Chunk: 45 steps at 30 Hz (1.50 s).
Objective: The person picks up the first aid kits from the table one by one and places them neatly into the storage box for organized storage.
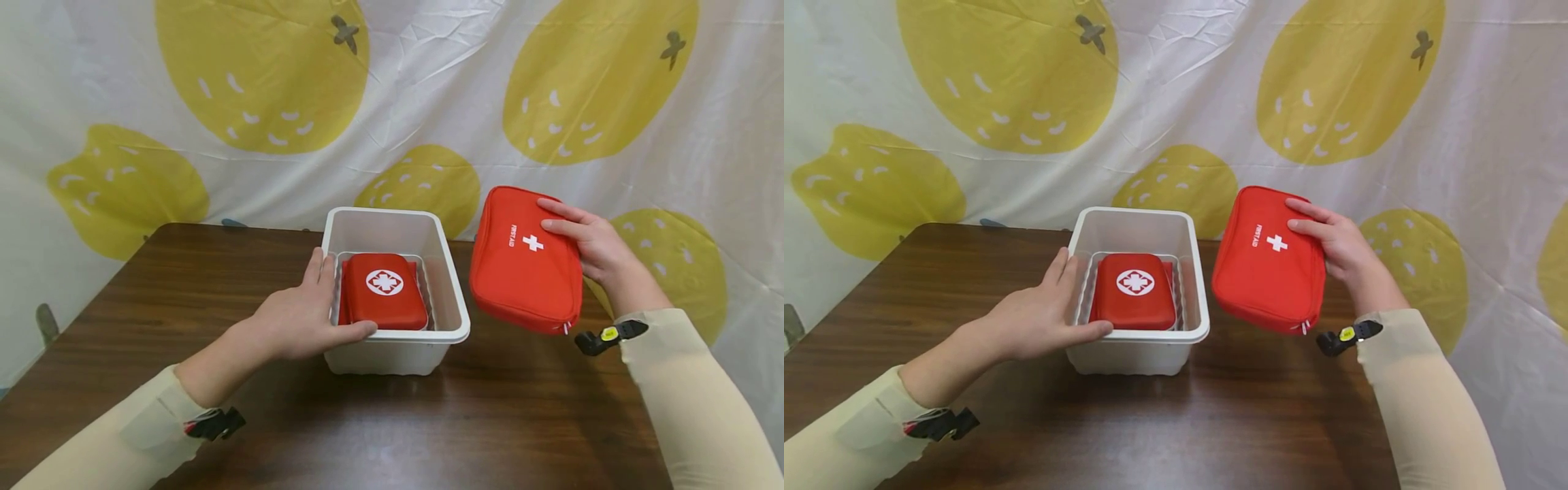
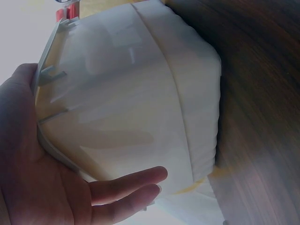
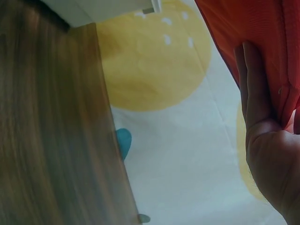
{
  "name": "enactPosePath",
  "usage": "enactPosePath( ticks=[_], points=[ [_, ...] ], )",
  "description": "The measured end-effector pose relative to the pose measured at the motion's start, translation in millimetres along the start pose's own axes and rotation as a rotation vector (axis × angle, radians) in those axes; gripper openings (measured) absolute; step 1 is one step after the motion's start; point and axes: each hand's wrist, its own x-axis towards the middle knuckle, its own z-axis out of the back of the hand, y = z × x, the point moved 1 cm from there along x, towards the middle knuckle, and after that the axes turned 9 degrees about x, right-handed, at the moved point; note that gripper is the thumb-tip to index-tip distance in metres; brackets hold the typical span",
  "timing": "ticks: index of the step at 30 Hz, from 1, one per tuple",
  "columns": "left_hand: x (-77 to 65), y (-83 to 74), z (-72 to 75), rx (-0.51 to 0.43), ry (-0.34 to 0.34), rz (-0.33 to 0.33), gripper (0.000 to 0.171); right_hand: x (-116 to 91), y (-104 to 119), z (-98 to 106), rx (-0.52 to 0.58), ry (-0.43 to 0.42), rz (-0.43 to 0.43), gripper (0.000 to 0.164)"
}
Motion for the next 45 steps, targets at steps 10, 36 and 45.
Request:
enactPosePath(
  ticks=[10, 36, 45],
  points=[
    [-0.2, -0.1, 0.1, 0.005, -0.005, -0.001, 0.132, 6, 13, -23, 0.011, -0.002, -0.002, 0.039],
    [-0.1, -2.4, -1.7, -0.006, -0.016, 0.003, 0.132, 41, 15, -110, -0.042, 0.088, 0.036, 0.053],
    [2.6, -2.8, -0.8, -0.005, -0.004, -0.002, 0.133, 55, 13, -142, -0.063, 0.126, 0.013, 0.053]
  ],
)
